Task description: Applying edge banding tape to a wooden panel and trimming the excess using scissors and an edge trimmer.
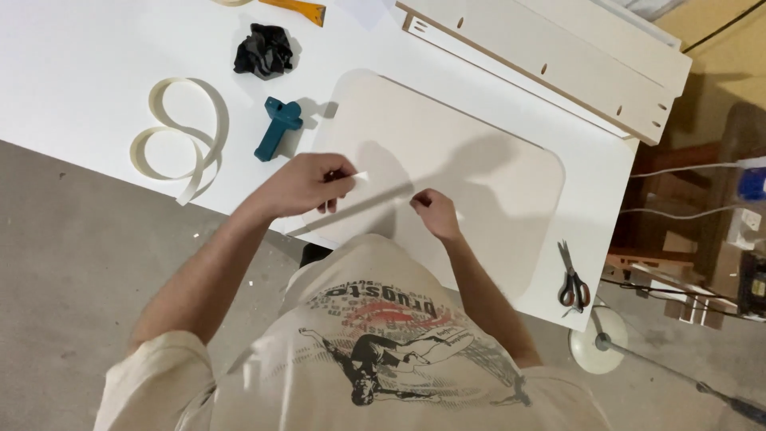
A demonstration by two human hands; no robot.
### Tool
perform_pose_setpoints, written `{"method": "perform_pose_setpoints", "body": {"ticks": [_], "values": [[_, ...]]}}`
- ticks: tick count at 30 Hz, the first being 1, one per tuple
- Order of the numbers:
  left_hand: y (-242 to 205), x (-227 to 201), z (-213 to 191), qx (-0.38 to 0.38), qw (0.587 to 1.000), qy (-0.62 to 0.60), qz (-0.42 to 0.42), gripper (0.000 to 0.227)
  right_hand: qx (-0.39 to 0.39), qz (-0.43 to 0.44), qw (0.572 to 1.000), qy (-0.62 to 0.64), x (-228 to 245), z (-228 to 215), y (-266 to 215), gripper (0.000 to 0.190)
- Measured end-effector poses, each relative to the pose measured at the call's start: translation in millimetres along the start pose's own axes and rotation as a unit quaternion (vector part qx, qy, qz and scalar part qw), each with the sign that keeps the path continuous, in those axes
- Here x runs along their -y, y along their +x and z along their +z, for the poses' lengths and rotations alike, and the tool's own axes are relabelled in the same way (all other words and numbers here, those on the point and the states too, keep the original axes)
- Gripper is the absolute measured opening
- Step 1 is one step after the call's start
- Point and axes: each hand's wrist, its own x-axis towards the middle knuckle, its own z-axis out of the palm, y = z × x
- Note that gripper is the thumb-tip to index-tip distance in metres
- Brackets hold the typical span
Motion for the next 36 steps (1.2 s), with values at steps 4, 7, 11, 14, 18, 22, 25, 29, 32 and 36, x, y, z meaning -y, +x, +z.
{"method": "perform_pose_setpoints", "body": {"ticks": [4, 7, 11, 14, 18, 22, 25, 29, 32, 36], "values": [[-28.6, 48.8, 3.4, -0.069, 0.992, -0.034, -0.095, 0.028, -0.085, 0.053, 0.995, 0.017, -26.1, 14.3, 43.7, 0.036], [-42.8, 93.0, 9.7, -0.099, 0.984, -0.048, -0.141, 0.028, -0.094, 0.028, 0.995, 0.013, -18.6, 20.4, 67.1, 0.031], [-60.5, 123.4, 11.3, -0.112, 0.980, -0.090, -0.134, 0.025, -0.106, 0.016, 0.994, 0.003, -20.8, 24.7, 88.0, 0.036], [-68.5, 135.3, 7.9, -0.113, 0.978, -0.101, -0.140, 0.027, -0.106, 0.004, 0.994, -0.024, -36.1, 30.0, 106.7, 0.027], [-76.9, 147.0, -0.4, -0.106, 0.978, -0.102, -0.145, 0.028, -0.096, 0.044, 0.994, -0.032, -34.9, 32.4, 112.2, 0.027], [-79.8, 151.0, -3.1, -0.109, 0.976, -0.099, -0.158, 0.029, -0.116, 0.052, 0.991, -0.031, -22.6, 32.4, 102.2, 0.028], [-76.0, 159.1, -9.7, -0.136, 0.976, -0.062, -0.158, 0.032, -0.117, 0.021, 0.992, -0.036, -27.2, 37.1, 108.3, 0.025], [-53.5, 171.6, -20.1, -0.204, 0.967, -0.036, -0.151, 0.029, -0.116, 0.006, 0.992, -0.045, -30.7, 38.4, 100.9, 0.023], [-20.0, 188.0, -35.9, -0.244, 0.955, 0.047, -0.159, 0.045, -0.129, 0.010, 0.991, -0.016, -31.2, 38.3, 94.3, 0.028], [29.5, 202.9, -55.5, -0.333, 0.900, 0.234, -0.156, 0.036, -0.140, 0.058, 0.988, -0.016, -47.3, 38.3, 81.7, 0.023]]}}
